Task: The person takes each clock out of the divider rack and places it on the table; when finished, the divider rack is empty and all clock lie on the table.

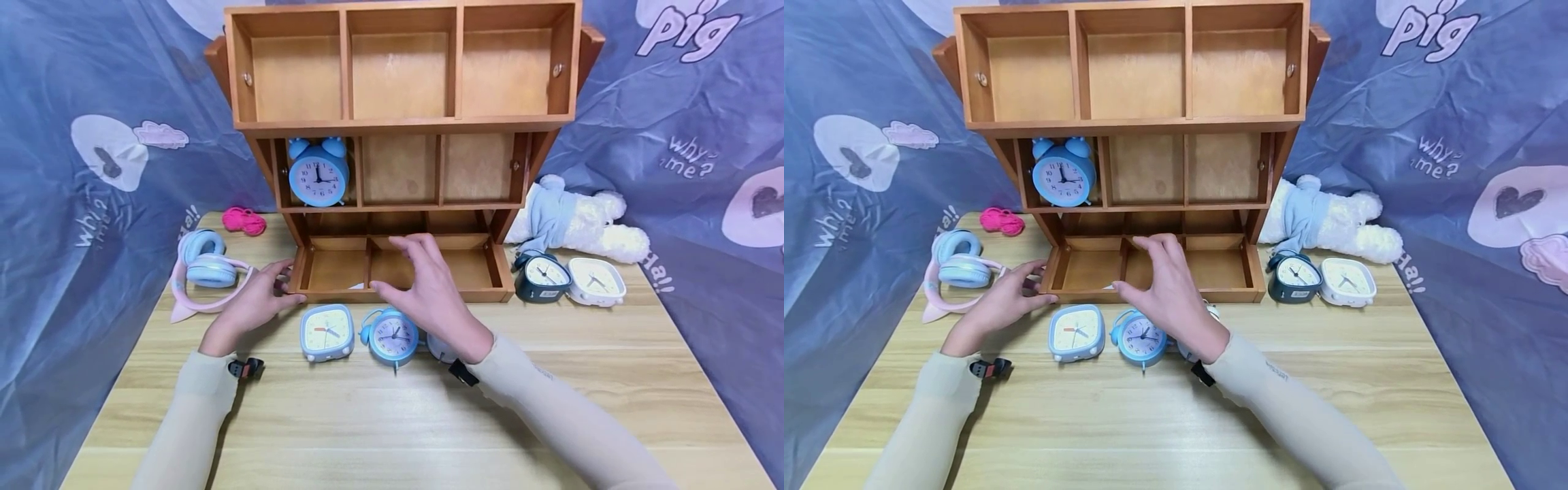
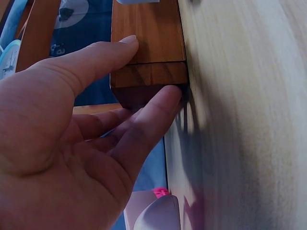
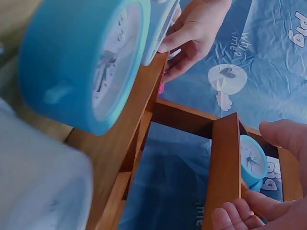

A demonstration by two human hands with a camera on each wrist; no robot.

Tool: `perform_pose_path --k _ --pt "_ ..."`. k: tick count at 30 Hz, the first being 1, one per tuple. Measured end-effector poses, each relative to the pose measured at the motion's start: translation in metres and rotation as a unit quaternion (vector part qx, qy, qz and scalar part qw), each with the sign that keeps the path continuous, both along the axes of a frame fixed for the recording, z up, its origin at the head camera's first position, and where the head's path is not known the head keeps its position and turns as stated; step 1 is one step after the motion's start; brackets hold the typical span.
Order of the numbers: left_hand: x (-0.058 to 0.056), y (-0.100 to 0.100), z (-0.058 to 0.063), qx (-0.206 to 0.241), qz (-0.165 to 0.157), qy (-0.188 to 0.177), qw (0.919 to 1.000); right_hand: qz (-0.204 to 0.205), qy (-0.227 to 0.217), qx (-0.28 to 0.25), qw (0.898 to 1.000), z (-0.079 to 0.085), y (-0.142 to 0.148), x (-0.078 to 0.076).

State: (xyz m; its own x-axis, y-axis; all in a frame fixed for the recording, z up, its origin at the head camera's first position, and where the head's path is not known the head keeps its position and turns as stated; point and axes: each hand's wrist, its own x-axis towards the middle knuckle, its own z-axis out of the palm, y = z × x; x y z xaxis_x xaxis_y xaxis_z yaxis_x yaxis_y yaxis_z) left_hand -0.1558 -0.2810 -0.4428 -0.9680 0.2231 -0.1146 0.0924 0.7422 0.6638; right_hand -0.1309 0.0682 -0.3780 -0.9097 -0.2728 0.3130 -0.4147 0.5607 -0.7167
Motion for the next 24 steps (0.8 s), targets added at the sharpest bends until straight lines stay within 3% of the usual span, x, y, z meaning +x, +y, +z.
perform_pose_path --k 17,24 --pt "-0.001 0.0 0.0 0.005 -0.002 0.003 1.0 0.025 0.05 -0.018 0.998 0.03 -0.051 -0.032" --pt "0.0 0.0 0.0 0.008 -0.002 0.0 1.0 0.008 0.129 -0.033 0.991 0.034 -0.074 -0.045"
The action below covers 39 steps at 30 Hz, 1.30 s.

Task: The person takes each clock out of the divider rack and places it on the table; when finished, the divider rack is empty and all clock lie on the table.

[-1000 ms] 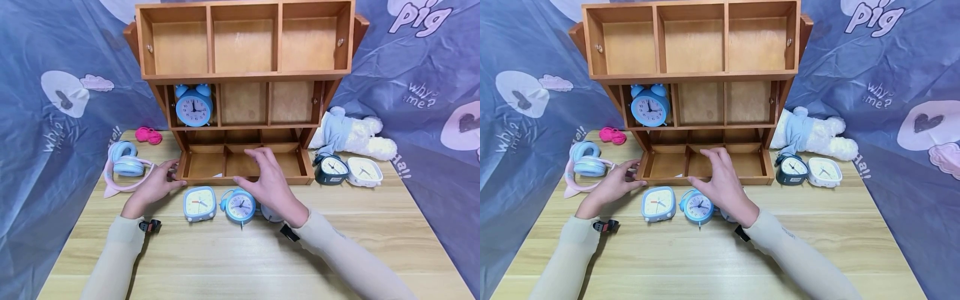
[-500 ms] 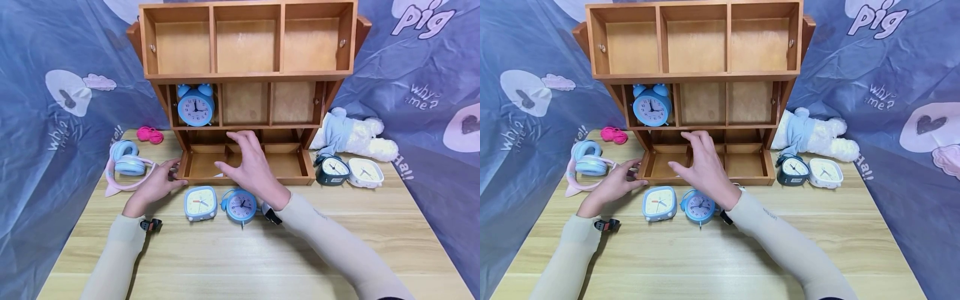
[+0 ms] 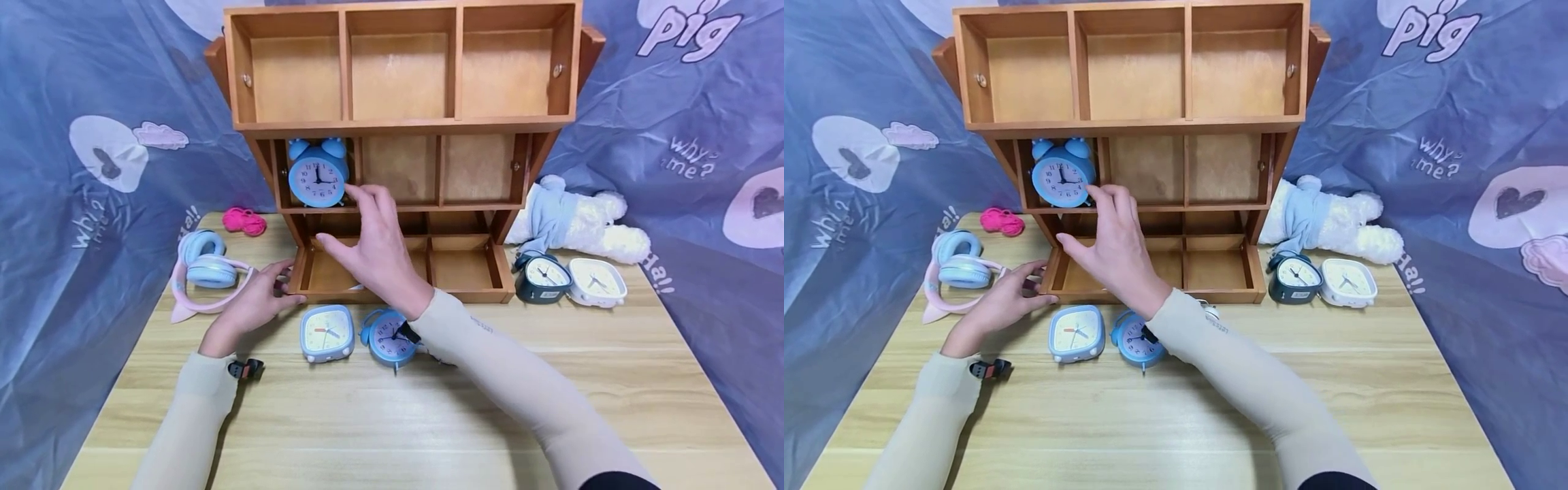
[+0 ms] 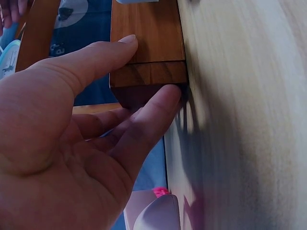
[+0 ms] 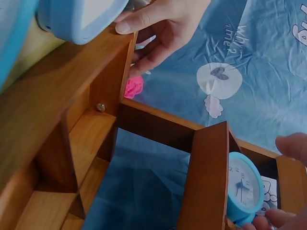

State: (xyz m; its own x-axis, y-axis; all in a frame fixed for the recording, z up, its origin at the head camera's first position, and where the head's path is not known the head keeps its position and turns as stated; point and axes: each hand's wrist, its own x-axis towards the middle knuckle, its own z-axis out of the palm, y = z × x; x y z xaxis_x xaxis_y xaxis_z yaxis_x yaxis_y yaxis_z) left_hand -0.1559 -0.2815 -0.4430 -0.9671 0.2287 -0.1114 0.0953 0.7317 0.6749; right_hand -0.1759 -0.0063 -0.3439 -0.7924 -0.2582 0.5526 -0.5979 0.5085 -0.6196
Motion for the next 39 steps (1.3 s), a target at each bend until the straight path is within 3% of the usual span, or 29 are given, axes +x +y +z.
perform_pose_path --k 10,17,30,39 --pt "0.0 0.002 0.0 0.001 0.0 0.001 1.0 -0.073 0.124 0.011 0.99 -0.001 -0.036 -0.024" --pt "0.0 0.0 -0.001 0.006 -0.002 0.004 1.0 -0.129 0.209 0.08 0.966 -0.002 -0.055 -0.042" --pt "0.0 -0.001 0.0 0.001 0.002 -0.001 1.0 -0.218 0.21 0.097 0.948 -0.005 -0.081 -0.049" --pt "0.001 -0.002 0.0 0.0 0.0 0.004 1.0 -0.245 0.211 0.097 0.941 -0.011 -0.088 -0.053"
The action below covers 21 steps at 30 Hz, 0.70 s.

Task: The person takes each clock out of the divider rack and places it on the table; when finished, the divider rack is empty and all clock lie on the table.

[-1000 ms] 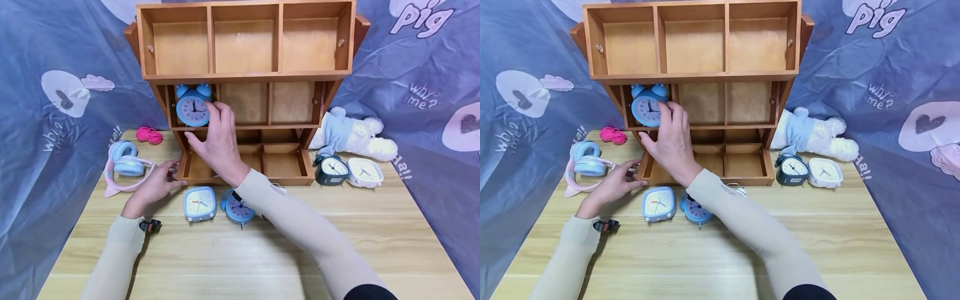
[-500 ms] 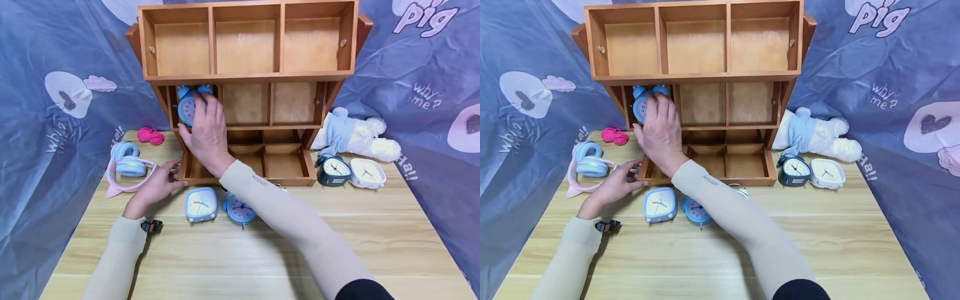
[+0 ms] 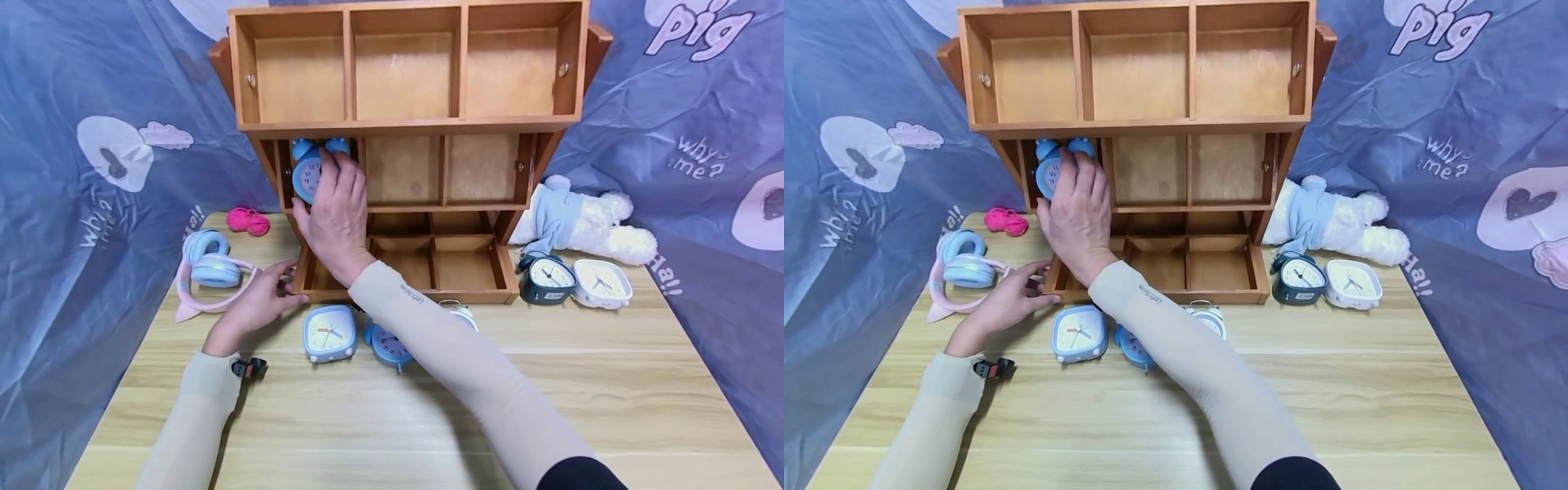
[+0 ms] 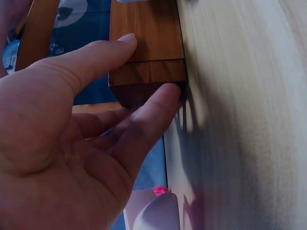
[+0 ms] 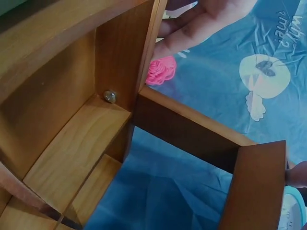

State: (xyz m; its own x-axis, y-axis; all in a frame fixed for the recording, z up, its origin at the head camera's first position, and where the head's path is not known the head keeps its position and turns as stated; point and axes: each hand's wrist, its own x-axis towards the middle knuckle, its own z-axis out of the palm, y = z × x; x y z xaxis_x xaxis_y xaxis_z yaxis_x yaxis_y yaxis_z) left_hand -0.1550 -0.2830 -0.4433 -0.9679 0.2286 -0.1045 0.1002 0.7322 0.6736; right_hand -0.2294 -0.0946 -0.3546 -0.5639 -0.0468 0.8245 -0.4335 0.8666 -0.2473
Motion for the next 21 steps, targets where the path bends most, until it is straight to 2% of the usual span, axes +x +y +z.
perform_pose_path --k 10,21 --pt "-0.0015 -0.0004 0.0 0.001 -0.002 0.006 1.0 0.004 0.02 0.001 1.0 0.0009 -0.0002 -0.0027" --pt "-0.0003 -0.0006 0.0004 -0.001 -0.001 0.005 1.0 0.022 0.019 -0.006 1.0 0.0042 0.0036 -0.0012"
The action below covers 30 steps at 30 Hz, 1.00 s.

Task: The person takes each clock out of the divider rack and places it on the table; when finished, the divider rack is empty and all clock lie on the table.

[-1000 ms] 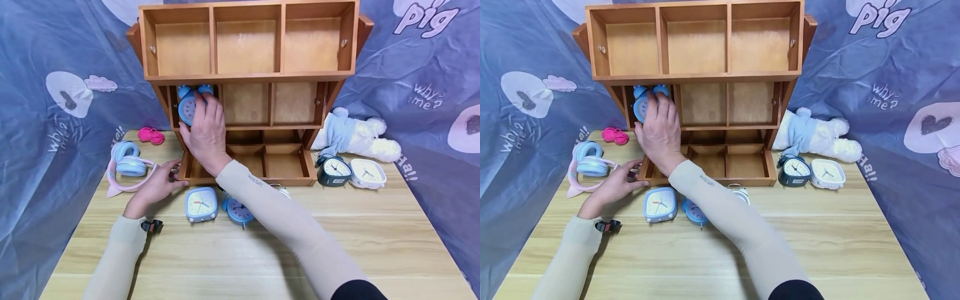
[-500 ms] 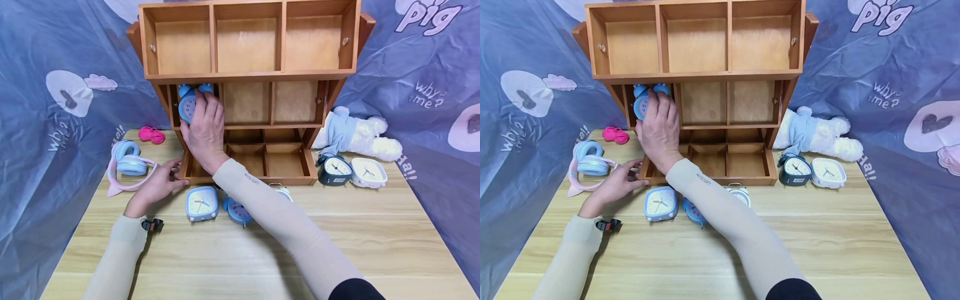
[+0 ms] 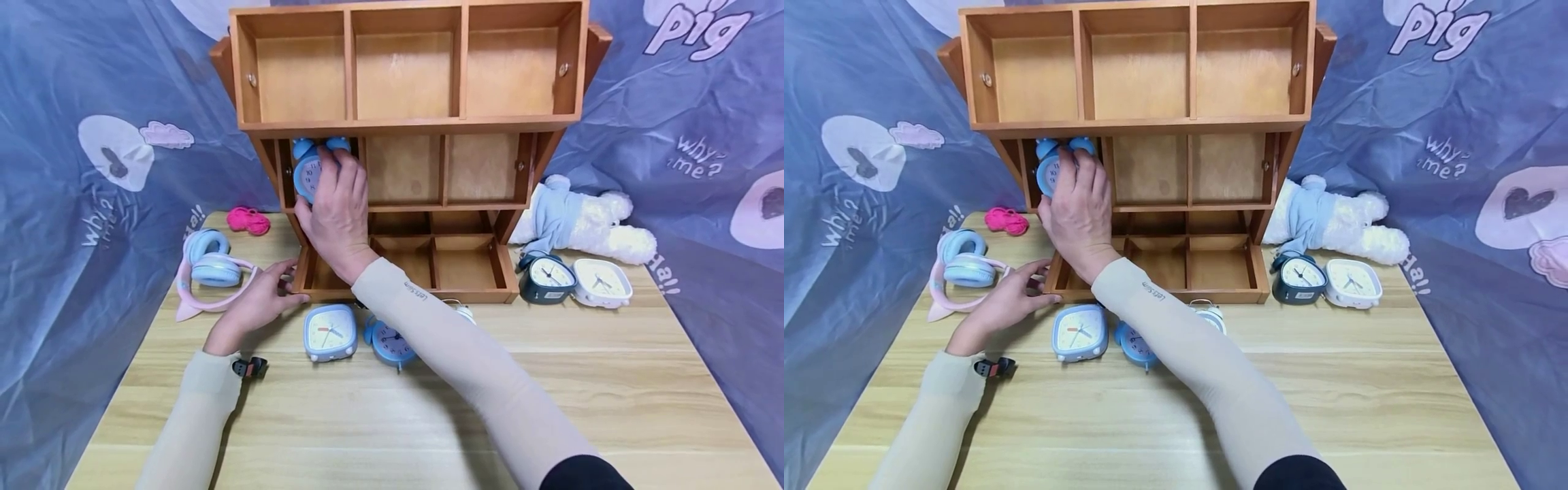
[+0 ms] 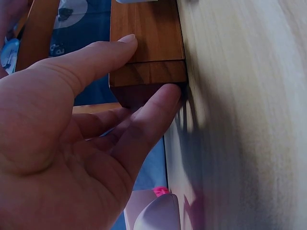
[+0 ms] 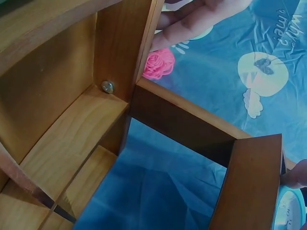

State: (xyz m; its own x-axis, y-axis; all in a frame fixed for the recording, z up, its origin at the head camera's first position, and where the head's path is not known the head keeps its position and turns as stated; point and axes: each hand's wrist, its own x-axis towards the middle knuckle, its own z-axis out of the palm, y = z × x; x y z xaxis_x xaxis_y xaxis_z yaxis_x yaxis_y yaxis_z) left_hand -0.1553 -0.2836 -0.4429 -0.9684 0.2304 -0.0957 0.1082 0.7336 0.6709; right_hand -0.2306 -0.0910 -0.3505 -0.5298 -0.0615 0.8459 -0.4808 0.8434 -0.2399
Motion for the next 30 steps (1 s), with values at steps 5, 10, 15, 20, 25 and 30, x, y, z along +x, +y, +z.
perform_pose_path --k 5,10,15,20,25,30 --pt "-0.001 0.0 0.0 0.001 0.0 -0.002 1.0 0.008 0.002 0.002 1.0 0.003 0.001 0.002" --pt "0.0 0.0 0.0 -0.003 0.002 -0.005 1.0 0.014 0.001 0.001 1.0 0.005 0.001 0.005" --pt "0.001 0.001 0.001 -0.003 0.002 -0.008 1.0 0.016 0.001 0.006 1.0 0.007 0.001 0.006" --pt "0.002 0.001 0.001 -0.003 0.001 -0.01 0.9999 0.02 0.002 0.007 1.0 0.008 0.002 0.008" --pt "0.001 0.001 0.001 -0.002 0.0 -0.012 0.9999 0.025 0.001 0.006 1.0 0.009 0.003 0.011" --pt "0.0 0.001 0.002 -0.002 -0.001 -0.013 0.9999 0.031 -0.001 0.002 1.0 0.012 0.005 0.014"
